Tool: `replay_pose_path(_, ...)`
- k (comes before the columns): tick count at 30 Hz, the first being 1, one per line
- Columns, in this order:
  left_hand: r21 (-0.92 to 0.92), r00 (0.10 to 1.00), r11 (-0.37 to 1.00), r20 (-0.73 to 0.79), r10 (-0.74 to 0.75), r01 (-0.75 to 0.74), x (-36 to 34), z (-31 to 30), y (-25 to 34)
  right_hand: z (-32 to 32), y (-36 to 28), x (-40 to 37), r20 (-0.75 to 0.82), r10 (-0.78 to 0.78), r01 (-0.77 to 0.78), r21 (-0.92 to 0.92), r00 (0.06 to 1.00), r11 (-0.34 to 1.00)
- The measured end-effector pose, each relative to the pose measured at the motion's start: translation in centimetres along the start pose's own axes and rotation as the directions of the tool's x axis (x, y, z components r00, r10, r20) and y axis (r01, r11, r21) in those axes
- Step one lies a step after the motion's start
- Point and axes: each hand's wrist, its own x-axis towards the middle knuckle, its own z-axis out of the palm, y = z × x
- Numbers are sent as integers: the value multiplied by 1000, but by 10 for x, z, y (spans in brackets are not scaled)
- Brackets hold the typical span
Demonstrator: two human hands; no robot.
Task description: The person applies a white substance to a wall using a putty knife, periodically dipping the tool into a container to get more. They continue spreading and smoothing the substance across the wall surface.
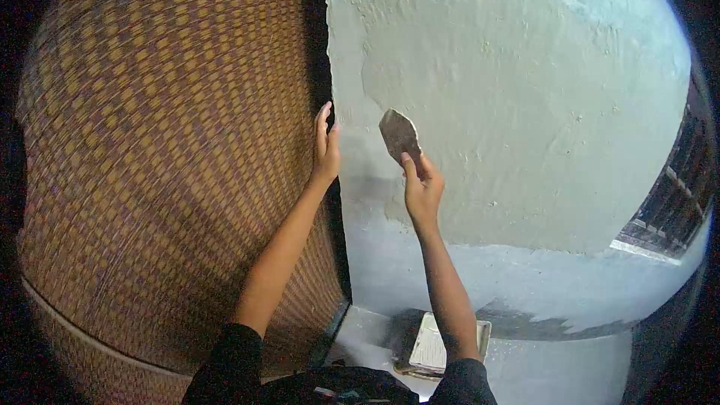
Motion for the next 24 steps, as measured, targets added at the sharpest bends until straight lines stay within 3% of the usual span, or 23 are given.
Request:
replay_pose_path(2,35,1000,999,-14,25,-25,9,3,-1,8,9,4,-34,-167,162,-117,985,980)
replay_pose_path(3,27,1000,999,-15,23,-23,11,5,0,8,11,4,-34,-169,164,-124,985,979)
replay_pose_path(6,-17,999,999,-40,26,-27,21,5,2,19,-4,5,30,-355,335,-413,934,847)
replay_pose_path(7,12,998,999,-35,45,-45,23,4,3,25,-4,6,25,-356,334,-412,934,848)
replay_pose_path(10,6,997,998,-43,56,-56,28,2,2,34,10,13,103,-654,600,-524,749,604)
replay_pose_path(17,-94,998,995,-48,38,-43,39,9,-14,50,36,12,235,-715,600,-737,659,311)
replay_pose_path(24,-230,1000,973,8,-13,14,41,18,-44,71,62,6,182,-707,405,-900,683,160)
